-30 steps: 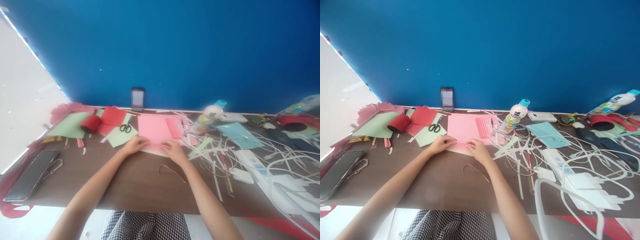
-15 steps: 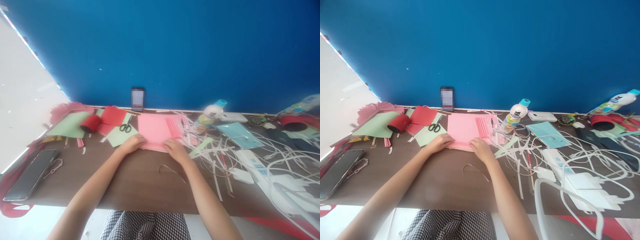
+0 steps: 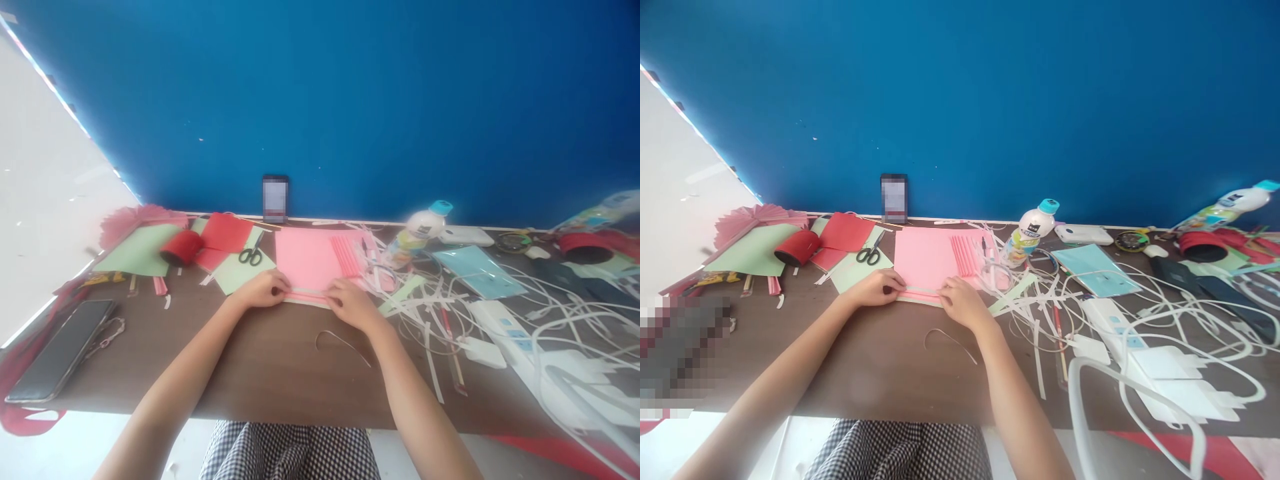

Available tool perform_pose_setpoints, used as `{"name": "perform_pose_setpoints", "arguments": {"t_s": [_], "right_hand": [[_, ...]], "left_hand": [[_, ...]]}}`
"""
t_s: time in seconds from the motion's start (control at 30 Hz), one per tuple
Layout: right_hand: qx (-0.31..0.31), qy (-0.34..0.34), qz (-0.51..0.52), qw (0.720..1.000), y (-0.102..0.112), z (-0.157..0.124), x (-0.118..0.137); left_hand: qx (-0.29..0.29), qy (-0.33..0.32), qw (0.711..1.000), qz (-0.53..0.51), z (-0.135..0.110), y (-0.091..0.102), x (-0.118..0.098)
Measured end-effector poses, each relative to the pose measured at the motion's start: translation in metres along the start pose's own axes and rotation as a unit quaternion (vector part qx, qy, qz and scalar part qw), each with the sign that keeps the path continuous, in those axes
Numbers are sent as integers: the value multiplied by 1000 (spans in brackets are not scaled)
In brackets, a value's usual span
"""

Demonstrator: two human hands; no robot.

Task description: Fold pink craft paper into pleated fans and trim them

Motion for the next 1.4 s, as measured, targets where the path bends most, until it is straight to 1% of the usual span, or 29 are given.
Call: {"name": "perform_pose_setpoints", "arguments": {"t_s": [0.2, 0.37, 0.5, 0.67, 0.87, 1.1, 1.27, 1.4], "right_hand": [[6, -9, 14, 1000, -5, 1, -3], [-17, -3, 2, 1000, -9, 2, -3], [-22, 8, 1, 1000, -10, 1, -2], [-38, -2, 29, 999, -10, 1, 0], [-49, -14, 44, 998, -10, 2, 2], [-39, -56, 84, 994, -11, 1, 4], [-76, -101, 128, 984, -13, -1, 5], [-104, -120, 219, 963, -16, 1, 5]], "left_hand": [[-7, 17, 1000, -15, 0, 1, -1], [-21, 1, 1000, -10, 0, -3, 1], [-21, -11, 1000, -2, 0, -5, 2], [-22, -13, 1000, -11, 0, -4, 1], [-16, -7, 1000, 3, 0, -5, 0], [-57, 45, 997, -11, -1, -5, 0], [-85, 110, 989, -55, -1, -4, -1], [-125, 141, 976, -110, 0, -9, 1]]}}
Point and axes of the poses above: each hand's wrist, its own z-axis towards the middle knuckle, its own y-axis out of the back of the hand, x = y × z, the point moved 1 cm from there along z, towards the middle knuckle, and after that the axes turned 6 degrees about -y, right-handed, at the moved point
